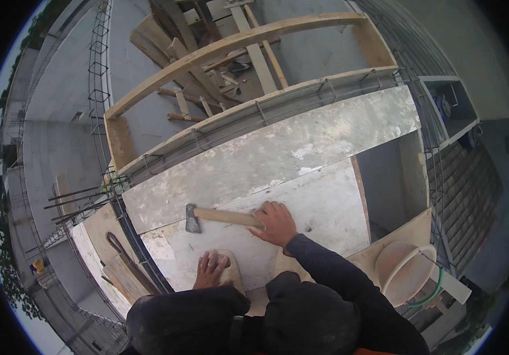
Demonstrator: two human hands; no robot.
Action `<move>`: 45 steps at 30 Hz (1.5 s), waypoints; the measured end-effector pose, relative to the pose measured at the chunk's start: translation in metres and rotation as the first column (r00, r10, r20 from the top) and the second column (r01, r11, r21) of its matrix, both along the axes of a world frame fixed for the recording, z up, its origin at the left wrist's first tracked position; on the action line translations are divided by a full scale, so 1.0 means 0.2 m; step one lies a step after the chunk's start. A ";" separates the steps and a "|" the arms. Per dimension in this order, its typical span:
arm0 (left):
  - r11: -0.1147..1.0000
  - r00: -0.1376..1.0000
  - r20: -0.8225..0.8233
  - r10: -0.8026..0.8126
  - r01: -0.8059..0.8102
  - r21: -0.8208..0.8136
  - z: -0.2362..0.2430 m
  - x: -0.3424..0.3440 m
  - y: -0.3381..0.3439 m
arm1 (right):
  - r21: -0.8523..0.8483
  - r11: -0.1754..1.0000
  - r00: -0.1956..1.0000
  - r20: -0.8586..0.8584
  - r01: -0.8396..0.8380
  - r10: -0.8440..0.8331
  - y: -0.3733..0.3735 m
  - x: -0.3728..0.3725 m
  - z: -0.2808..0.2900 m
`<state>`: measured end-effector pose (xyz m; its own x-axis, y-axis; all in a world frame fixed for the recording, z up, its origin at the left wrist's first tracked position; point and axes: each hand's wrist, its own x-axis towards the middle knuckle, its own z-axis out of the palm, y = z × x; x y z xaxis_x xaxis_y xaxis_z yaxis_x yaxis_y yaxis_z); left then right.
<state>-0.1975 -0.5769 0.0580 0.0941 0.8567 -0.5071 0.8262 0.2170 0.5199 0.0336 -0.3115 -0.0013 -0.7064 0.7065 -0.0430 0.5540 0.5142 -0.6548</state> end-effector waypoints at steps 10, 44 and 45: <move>1.000 1.000 -0.030 0.001 0.000 0.031 0.01 0.00 -0.01 | 0.067 0.997 0.999 0.023 -0.025 0.024 -0.02 -0.01 -0.01; 0.997 0.996 -0.075 0.045 -0.040 0.061 -0.06 0.00 -0.14 | 0.070 0.995 0.993 0.099 -0.069 0.062 -0.07 -0.06 0.00; 0.994 0.993 -0.097 0.061 -0.052 0.093 -0.10 0.01 -0.16 | 0.059 0.996 0.993 0.100 -0.073 0.066 -0.07 -0.06 0.02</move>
